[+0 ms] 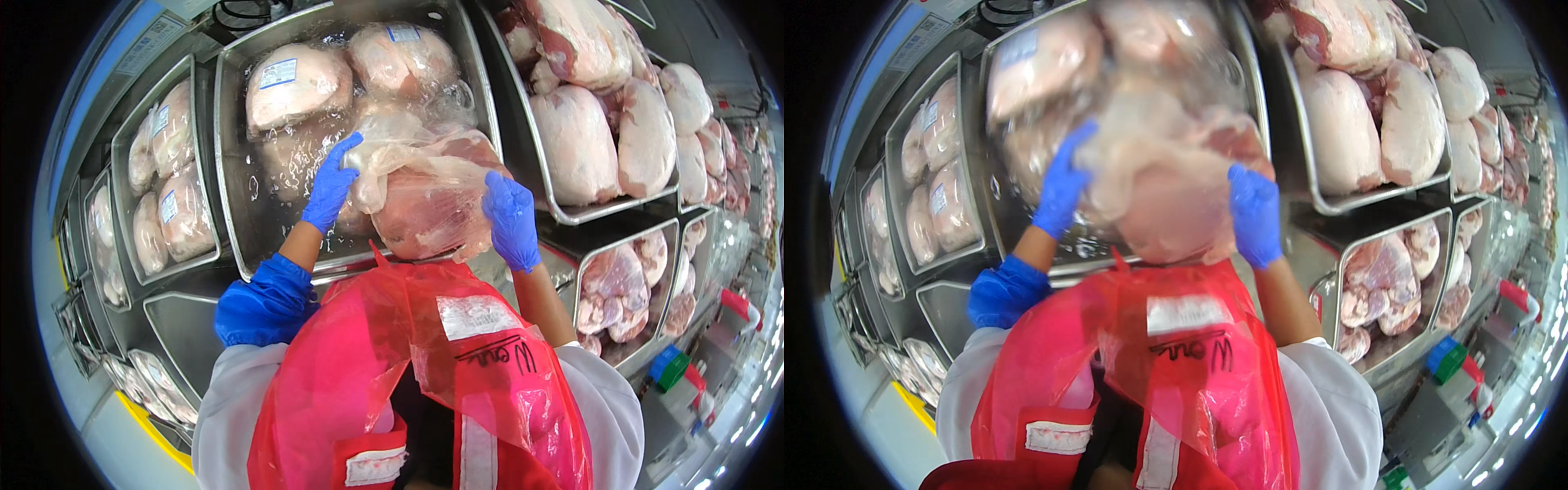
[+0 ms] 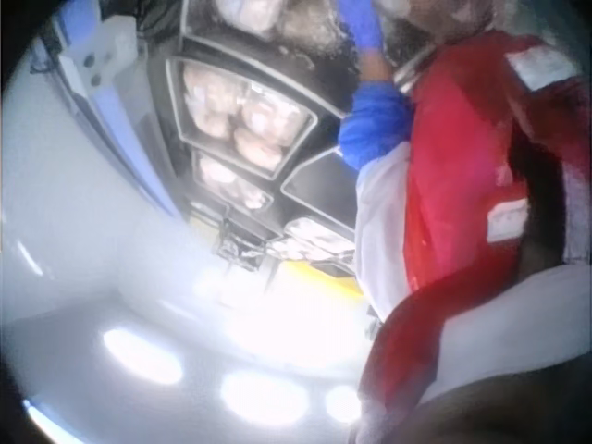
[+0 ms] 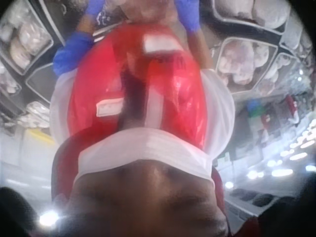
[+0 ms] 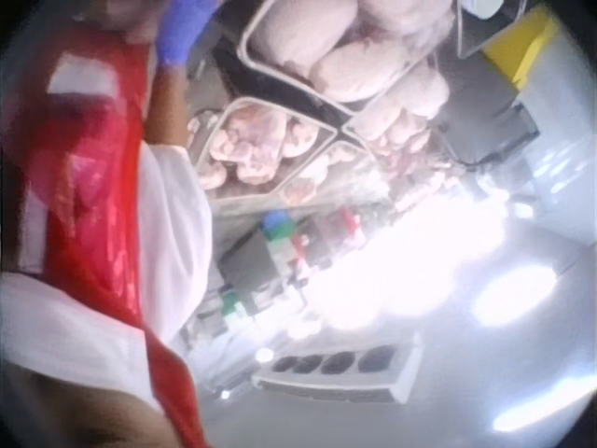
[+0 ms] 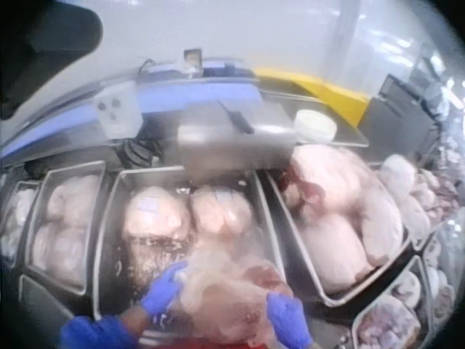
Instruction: The person uses a knife to cut and trim large vacuum-sealed packages of raw meat in a stainless steel tray. They repeatedly slice through the plastic and remove excess fat or tissue, then place the trimmed pieces into an adjacent tray.
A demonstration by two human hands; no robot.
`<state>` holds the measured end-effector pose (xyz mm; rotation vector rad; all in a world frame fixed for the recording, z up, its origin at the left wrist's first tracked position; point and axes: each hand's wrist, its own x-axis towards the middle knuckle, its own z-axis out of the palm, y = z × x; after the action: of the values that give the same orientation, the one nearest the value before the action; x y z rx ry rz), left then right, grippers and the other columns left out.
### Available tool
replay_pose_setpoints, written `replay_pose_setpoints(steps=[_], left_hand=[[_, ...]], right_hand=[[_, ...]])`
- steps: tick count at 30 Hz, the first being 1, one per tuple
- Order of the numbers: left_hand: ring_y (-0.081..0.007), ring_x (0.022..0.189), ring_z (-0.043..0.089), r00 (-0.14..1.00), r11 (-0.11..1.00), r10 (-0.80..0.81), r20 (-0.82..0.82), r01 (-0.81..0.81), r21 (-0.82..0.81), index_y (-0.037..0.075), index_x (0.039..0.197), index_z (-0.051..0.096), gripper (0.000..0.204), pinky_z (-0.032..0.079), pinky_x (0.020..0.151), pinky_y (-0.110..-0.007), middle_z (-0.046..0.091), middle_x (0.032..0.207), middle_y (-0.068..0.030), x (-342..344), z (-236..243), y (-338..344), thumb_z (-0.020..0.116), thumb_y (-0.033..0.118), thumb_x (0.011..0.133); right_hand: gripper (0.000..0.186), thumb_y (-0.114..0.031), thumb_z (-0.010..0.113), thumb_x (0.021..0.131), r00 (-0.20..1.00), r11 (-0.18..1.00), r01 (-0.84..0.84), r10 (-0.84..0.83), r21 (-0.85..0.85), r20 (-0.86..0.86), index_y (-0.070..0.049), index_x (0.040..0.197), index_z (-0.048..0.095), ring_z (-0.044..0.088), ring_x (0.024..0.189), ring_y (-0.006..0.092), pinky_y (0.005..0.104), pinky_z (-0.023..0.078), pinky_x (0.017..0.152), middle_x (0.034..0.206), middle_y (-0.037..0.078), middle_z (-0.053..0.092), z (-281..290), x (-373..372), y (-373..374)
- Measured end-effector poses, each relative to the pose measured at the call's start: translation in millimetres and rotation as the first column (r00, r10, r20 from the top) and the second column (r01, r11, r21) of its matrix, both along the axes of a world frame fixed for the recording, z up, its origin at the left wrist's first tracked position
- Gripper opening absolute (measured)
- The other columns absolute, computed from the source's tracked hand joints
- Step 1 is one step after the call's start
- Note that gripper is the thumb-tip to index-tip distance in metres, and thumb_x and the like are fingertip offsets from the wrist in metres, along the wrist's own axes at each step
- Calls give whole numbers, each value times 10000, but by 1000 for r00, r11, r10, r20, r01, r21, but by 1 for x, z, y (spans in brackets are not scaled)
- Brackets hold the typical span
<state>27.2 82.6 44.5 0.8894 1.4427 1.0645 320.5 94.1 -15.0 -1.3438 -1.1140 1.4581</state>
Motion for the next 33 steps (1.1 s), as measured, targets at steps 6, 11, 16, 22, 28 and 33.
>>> replay_pose_setpoints(steps=[6,11,16,22,28,33], left_hand=[[-249,1169,463,904,1000,-25,-427,26,-3,103,1230,540,512,329,1020,-326,537,1218,-139,13,-34,23,463,-30,743],[-368,976,509,724,995,-8,-689,72,64,156,1262,515,532,396,893,-414,558,1036,-206,35,-77,52,450,-12,762],[-371,941,490,690,986,99,-717,31,166,174,1288,490,580,393,851,-439,543,952,-195,31,-142,65,436,-16,742],[-370,1051,459,701,990,54,-711,-130,-52,169,1408,262,649,364,871,-540,497,1130,-182,10,-142,69,436,35,798],[-347,1027,500,437,904,-330,-836,-109,-414,185,1401,283,615,303,850,-669,521,1102,-180,1,-99,71,501,184,825],[-307,993,549,388,858,-490,-781,56,-510,194,1350,387,550,331,899,-608,579,1055,-144,-31,-17,102,526,295,827]], right_hand=[[179,-179,524,910,975,949,-159,109,271,192,-35,817,575,361,565,28,214,322,493,623,-63,423,23,-32,95],[187,-137,528,888,903,845,-344,178,410,391,18,966,598,489,668,89,249,414,596,772,18,557,4,-44,158],[263,-29,541,810,811,740,-480,170,471,560,53,1055,587,591,815,226,307,467,760,934,125,624,-31,-38,203],[191,-125,505,901,896,871,-402,312,283,315,27,908,620,538,704,129,286,450,653,769,81,602,-58,-62,190],[171,-112,600,855,873,879,-458,416,132,256,-9,719,597,459,592,70,262,410,547,613,12,520,-8,-110,172],[277,-126,644,816,842,838,-529,497,134,210,-8,601,515,397,546,85,298,352,494,550,10,443,28,-149,158]])
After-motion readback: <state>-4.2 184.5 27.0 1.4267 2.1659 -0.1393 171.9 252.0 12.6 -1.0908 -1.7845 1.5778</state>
